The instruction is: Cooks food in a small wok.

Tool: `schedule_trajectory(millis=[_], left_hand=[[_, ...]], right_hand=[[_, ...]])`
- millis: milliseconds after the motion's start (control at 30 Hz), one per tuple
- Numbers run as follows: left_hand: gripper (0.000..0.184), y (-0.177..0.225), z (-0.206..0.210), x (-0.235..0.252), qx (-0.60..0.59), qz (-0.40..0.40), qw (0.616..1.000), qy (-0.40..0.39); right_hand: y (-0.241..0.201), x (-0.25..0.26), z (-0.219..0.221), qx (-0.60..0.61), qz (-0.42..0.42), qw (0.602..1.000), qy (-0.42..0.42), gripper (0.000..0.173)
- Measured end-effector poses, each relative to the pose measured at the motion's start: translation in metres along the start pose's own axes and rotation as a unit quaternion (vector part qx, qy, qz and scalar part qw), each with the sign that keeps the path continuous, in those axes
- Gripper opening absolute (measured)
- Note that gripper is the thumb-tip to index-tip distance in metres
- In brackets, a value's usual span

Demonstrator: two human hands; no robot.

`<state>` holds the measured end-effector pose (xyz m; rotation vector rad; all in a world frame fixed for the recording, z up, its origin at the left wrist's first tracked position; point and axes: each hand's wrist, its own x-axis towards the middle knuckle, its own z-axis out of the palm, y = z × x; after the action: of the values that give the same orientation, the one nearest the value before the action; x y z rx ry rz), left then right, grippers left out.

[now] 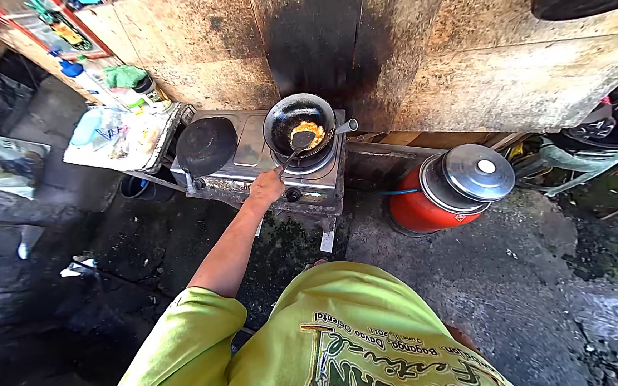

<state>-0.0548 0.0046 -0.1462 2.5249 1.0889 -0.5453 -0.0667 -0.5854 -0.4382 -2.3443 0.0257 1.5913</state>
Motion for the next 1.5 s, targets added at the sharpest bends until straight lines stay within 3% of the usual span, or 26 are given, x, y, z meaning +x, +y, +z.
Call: schedule_trajectory(millis=[100, 167, 267, 300, 333, 367, 400, 433, 500, 600, 733, 900, 1033, 1200, 1333, 1500], left_hand=[[0.051, -0.002, -0.008, 0.000, 0.002, 0.010, 1.000, -0.002], [0.049, -0.004, -0.010, -0.002, 0.010, 0.014, 1.000, -0.003], [0.049, -0.008, -0.008, -0.004, 0.008, 0.014, 1.000, -0.005], [0.049, -0.008, -0.010, -0.004, 0.006, 0.015, 1.000, -0.006], [0.049, -0.007, -0.013, -0.004, 0.007, 0.016, 1.000, -0.007], [0.048, -0.007, -0.017, -0.006, 0.007, 0.018, 1.000, -0.008], [0.048, -0.008, -0.020, -0.007, 0.006, 0.024, 1.000, -0.008], [0.048, -0.008, -0.022, -0.008, 0.009, 0.026, 1.000, -0.010], [0.048, -0.008, -0.026, -0.007, 0.017, 0.027, 0.999, -0.018], [0.047, -0.007, -0.048, -0.006, 0.017, 0.030, 0.999, -0.012], [0.046, -0.010, -0.087, -0.019, 0.077, 0.018, 0.996, 0.052], [0.041, 0.005, -0.106, -0.030, 0.223, -0.028, 0.971, 0.085], [0.025, 0.014, -0.101, -0.022, 0.281, -0.035, 0.957, 0.060], [0.023, 0.020, -0.117, -0.008, 0.280, -0.011, 0.960, 0.015], [0.024, 0.017, -0.141, 0.016, 0.238, 0.047, 0.969, -0.049], [0.031, 0.018, -0.147, 0.013, 0.146, 0.025, 0.984, -0.096]], right_hand=[[0.012, 0.009, 0.001, 0.025, -0.010, 0.999, 0.019, 0.046], [-0.003, -0.006, -0.005, 0.045, 0.004, 0.999, 0.031, 0.043], [-0.022, -0.025, -0.017, 0.036, 0.001, 0.999, -0.015, 0.046], [-0.009, -0.013, -0.011, 0.013, -0.060, 0.998, 0.019, 0.045], [0.022, 0.012, 0.005, -0.022, -0.198, 0.973, 0.114, 0.045], [0.050, 0.046, 0.026, -0.025, -0.373, 0.888, 0.268, 0.047], [0.018, 0.013, 0.002, -0.039, -0.210, 0.970, 0.118, 0.043], [-0.010, -0.003, -0.008, -0.014, -0.074, 0.996, 0.050, 0.039], [-0.028, -0.012, -0.009, 0.009, 0.009, 0.999, 0.041, 0.038], [-0.023, -0.013, -0.008, 0.005, -0.001, 0.999, 0.044, 0.038], [-0.022, -0.021, -0.011, 0.009, 0.008, 0.999, 0.031, 0.042], [0.033, 0.028, 0.015, 0.026, -0.023, 0.999, 0.038, 0.046], [0.017, 0.005, 0.014, 0.053, -0.006, 0.998, 0.024, 0.043], [0.018, 0.002, 0.012, 0.038, -0.009, 0.999, 0.027, 0.045], [0.055, 0.046, 0.027, 0.035, -0.025, 0.998, 0.053, 0.045], [0.072, 0.069, 0.036, 0.057, -0.016, 0.996, 0.067, 0.042]])
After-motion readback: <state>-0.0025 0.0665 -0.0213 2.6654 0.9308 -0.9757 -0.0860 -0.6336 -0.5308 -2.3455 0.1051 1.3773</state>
